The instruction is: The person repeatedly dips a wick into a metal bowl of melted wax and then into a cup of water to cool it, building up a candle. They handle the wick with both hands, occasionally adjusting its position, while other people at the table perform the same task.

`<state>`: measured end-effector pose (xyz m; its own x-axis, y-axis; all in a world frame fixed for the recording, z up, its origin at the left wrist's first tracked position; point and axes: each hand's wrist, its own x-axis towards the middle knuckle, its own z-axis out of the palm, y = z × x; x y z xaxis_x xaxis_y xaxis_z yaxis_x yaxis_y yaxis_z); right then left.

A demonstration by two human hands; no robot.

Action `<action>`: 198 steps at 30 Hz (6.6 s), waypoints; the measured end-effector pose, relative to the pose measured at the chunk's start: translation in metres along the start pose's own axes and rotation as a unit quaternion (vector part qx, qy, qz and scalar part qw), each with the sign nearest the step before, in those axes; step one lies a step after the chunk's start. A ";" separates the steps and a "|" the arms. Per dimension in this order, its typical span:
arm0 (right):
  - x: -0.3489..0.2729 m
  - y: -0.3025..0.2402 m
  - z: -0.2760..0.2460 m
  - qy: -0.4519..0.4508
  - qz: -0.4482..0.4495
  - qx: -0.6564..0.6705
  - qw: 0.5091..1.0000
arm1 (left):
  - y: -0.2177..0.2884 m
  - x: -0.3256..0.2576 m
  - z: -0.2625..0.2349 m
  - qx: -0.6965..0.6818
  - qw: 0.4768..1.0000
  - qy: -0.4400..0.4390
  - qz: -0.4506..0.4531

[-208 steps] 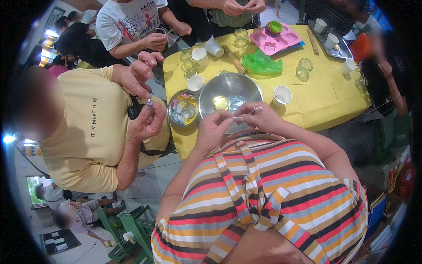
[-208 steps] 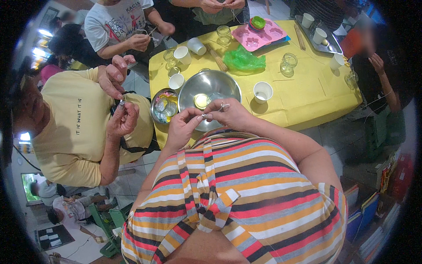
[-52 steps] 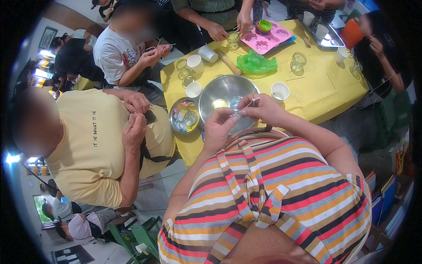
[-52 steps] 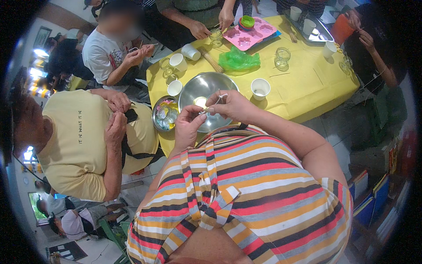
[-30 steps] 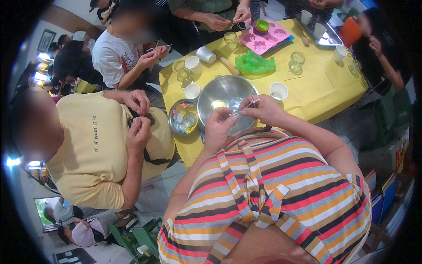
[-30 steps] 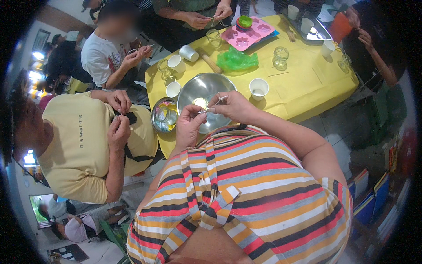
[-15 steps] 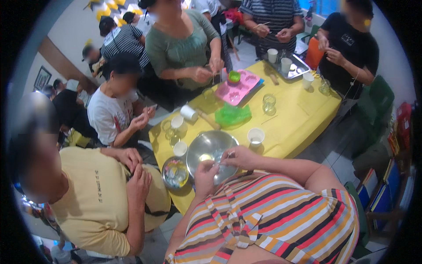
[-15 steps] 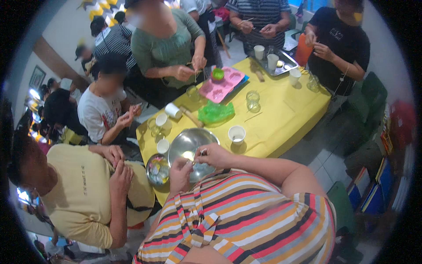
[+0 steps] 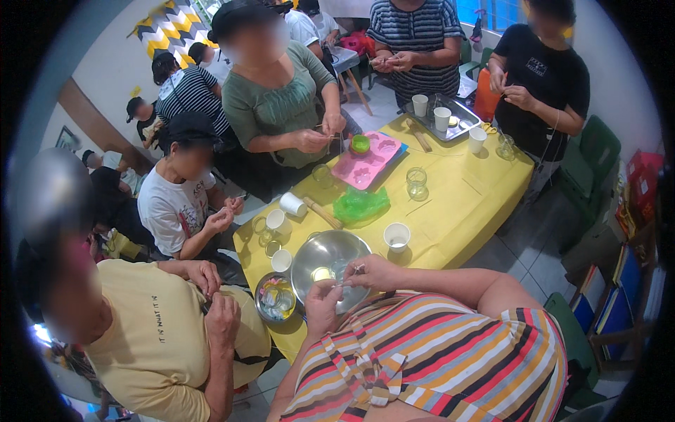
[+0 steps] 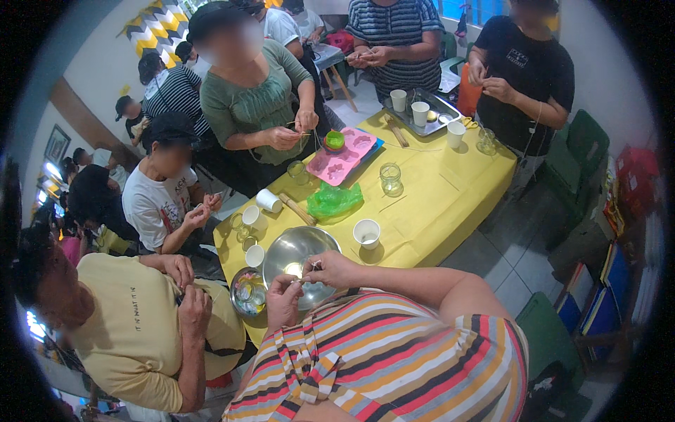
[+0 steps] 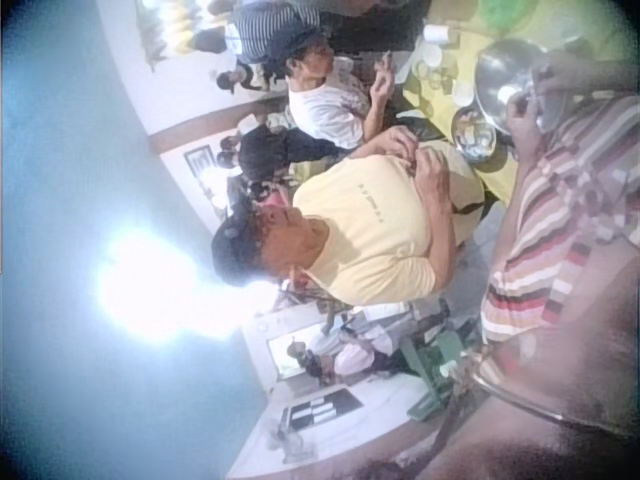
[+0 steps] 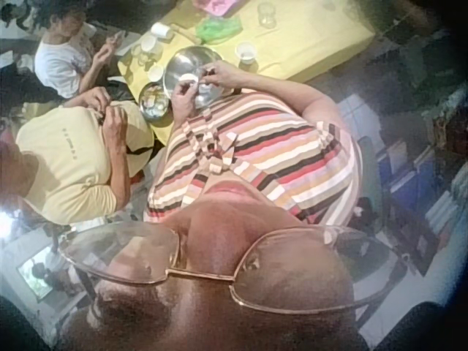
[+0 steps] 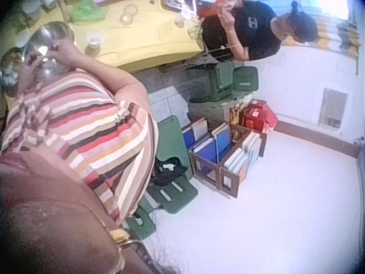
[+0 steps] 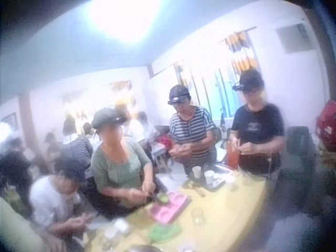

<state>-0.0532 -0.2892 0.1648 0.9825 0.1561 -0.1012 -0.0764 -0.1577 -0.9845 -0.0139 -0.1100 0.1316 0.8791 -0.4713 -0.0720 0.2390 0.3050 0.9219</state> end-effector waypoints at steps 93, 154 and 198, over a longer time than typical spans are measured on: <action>0.012 -0.009 0.005 -0.010 0.055 0.110 0.992 | 0.044 -0.012 0.010 0.422 0.890 0.008 0.174; 0.004 -0.008 0.013 0.043 -0.119 0.026 0.992 | 0.035 -0.007 0.012 0.404 0.901 0.030 0.156; -0.009 -0.019 0.012 -0.045 -0.032 0.268 0.962 | 0.031 -0.013 0.015 0.221 0.946 -0.034 0.235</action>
<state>-0.0624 -0.2763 0.1826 0.9715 0.2356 -0.0255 -0.1154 0.3764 -0.9193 -0.0243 -0.1074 0.1667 0.8135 -0.4257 0.3962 -0.3807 0.1250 0.9162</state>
